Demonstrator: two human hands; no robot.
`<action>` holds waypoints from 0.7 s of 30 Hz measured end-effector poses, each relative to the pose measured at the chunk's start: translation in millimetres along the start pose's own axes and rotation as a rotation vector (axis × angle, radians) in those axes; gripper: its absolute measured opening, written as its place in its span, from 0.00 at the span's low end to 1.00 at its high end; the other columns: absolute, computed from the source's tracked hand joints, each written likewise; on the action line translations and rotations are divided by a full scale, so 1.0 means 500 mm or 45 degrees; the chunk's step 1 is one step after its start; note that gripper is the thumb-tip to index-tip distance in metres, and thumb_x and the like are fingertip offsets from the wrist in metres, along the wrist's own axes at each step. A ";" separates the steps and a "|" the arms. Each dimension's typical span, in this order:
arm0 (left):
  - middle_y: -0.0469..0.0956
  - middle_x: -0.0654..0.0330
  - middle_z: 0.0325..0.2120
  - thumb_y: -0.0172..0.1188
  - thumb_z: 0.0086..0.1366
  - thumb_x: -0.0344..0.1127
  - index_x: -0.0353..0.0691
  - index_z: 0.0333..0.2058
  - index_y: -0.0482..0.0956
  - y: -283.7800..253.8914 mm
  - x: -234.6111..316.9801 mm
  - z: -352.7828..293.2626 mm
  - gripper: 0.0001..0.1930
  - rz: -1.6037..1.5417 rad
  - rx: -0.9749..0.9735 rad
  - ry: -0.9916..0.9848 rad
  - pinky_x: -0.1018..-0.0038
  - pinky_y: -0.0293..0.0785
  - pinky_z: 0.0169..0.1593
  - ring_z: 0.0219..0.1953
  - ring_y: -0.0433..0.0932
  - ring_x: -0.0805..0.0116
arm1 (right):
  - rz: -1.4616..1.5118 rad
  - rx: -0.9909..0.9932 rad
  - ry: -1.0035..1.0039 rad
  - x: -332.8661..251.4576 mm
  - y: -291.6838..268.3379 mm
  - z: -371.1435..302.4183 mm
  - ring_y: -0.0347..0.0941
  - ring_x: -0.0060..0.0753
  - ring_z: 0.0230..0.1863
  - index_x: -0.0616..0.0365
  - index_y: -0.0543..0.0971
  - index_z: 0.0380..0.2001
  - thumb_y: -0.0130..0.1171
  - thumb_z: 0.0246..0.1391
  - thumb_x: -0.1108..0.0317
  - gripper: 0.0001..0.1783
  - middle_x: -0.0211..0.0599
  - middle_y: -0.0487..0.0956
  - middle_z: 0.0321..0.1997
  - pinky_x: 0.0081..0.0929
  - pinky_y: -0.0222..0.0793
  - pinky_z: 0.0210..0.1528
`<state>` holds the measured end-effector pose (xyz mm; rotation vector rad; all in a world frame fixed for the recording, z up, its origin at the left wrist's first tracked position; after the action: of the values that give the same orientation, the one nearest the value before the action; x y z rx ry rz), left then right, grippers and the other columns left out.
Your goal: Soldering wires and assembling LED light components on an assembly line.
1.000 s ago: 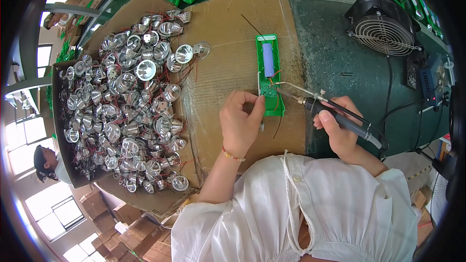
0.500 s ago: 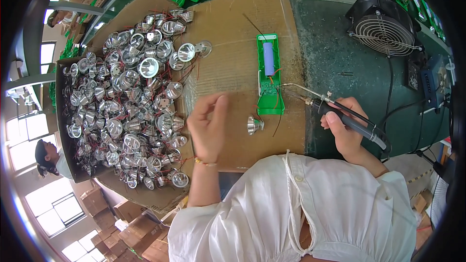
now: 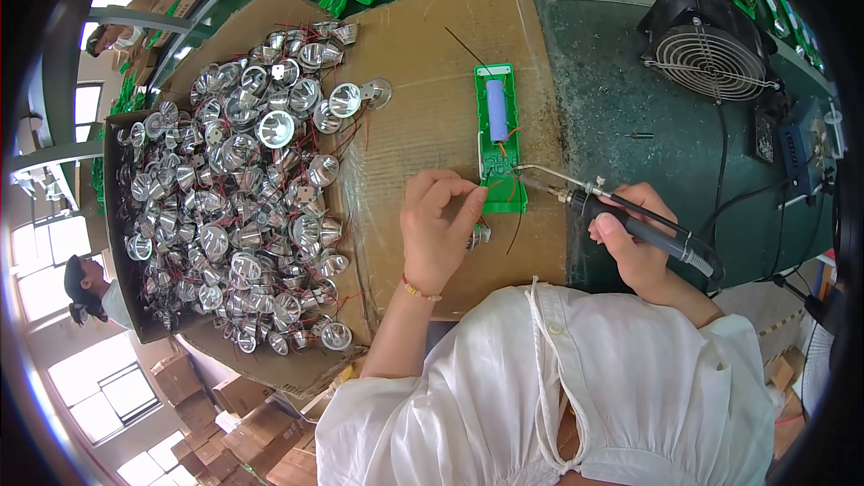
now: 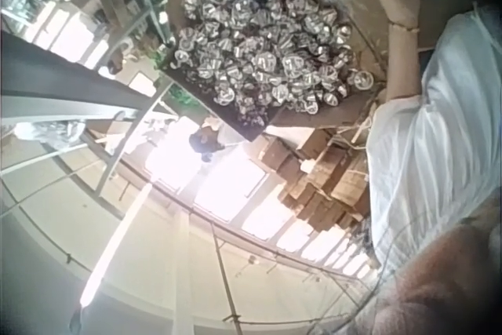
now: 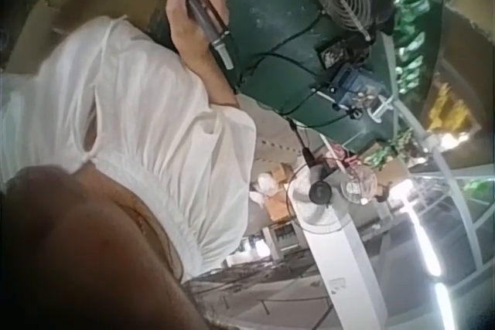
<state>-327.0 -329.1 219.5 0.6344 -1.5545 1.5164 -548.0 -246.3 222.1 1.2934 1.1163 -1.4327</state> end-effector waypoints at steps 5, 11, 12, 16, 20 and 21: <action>0.74 0.58 0.27 0.63 0.50 0.28 0.36 0.25 0.77 0.010 0.006 0.008 0.04 -0.002 0.031 -0.053 0.73 0.69 0.35 0.31 0.72 0.63 | -0.065 0.025 -0.026 -0.002 0.005 0.006 0.70 0.15 0.22 0.64 0.73 0.31 0.60 0.48 0.69 0.10 0.33 0.76 0.22 0.16 0.65 0.22; 0.75 0.58 0.25 0.63 0.50 0.28 0.36 0.23 0.76 0.014 0.013 0.011 0.04 0.039 0.029 -0.020 0.73 0.69 0.33 0.29 0.73 0.63 | -0.074 -0.014 -0.026 -0.001 0.016 0.013 0.69 0.15 0.20 0.63 0.73 0.30 0.61 0.47 0.70 0.10 0.32 0.76 0.21 0.16 0.64 0.22; 0.75 0.58 0.25 0.63 0.50 0.27 0.35 0.23 0.76 0.013 0.012 0.010 0.04 0.019 0.039 -0.032 0.73 0.69 0.32 0.28 0.73 0.63 | -0.082 -0.020 -0.052 -0.001 0.015 0.012 0.69 0.15 0.20 0.63 0.72 0.30 0.61 0.47 0.70 0.10 0.32 0.76 0.20 0.16 0.64 0.22; 0.74 0.58 0.24 0.63 0.50 0.27 0.35 0.23 0.76 0.013 0.009 0.009 0.04 -0.023 0.061 -0.057 0.74 0.69 0.29 0.25 0.72 0.65 | -0.105 -0.035 -0.006 0.001 0.017 0.011 0.70 0.16 0.21 0.64 0.71 0.30 0.60 0.48 0.70 0.10 0.33 0.76 0.21 0.16 0.65 0.23; 0.74 0.58 0.23 0.63 0.50 0.27 0.35 0.22 0.76 0.013 0.007 0.010 0.04 -0.033 0.066 -0.084 0.74 0.69 0.29 0.25 0.72 0.66 | 0.086 0.096 0.086 0.006 -0.002 0.003 0.71 0.19 0.24 0.65 0.70 0.32 0.58 0.51 0.69 0.11 0.35 0.76 0.23 0.18 0.69 0.27; 0.74 0.58 0.23 0.63 0.50 0.27 0.35 0.22 0.76 0.012 0.009 0.010 0.04 -0.011 0.070 -0.057 0.74 0.69 0.29 0.24 0.72 0.66 | 0.088 0.091 0.085 0.005 -0.003 0.003 0.71 0.19 0.24 0.65 0.70 0.32 0.58 0.51 0.69 0.11 0.35 0.76 0.23 0.18 0.69 0.27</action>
<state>-335.7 -332.2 220.6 0.7097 -1.5460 1.5526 -550.1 -247.7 219.7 1.4260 1.0616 -1.3982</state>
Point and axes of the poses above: each hand's wrist, its own z-axis towards the middle knuckle, its own y-axis out of the palm, x = y × z, the point moved 9 cm from there along z, towards the middle knuckle
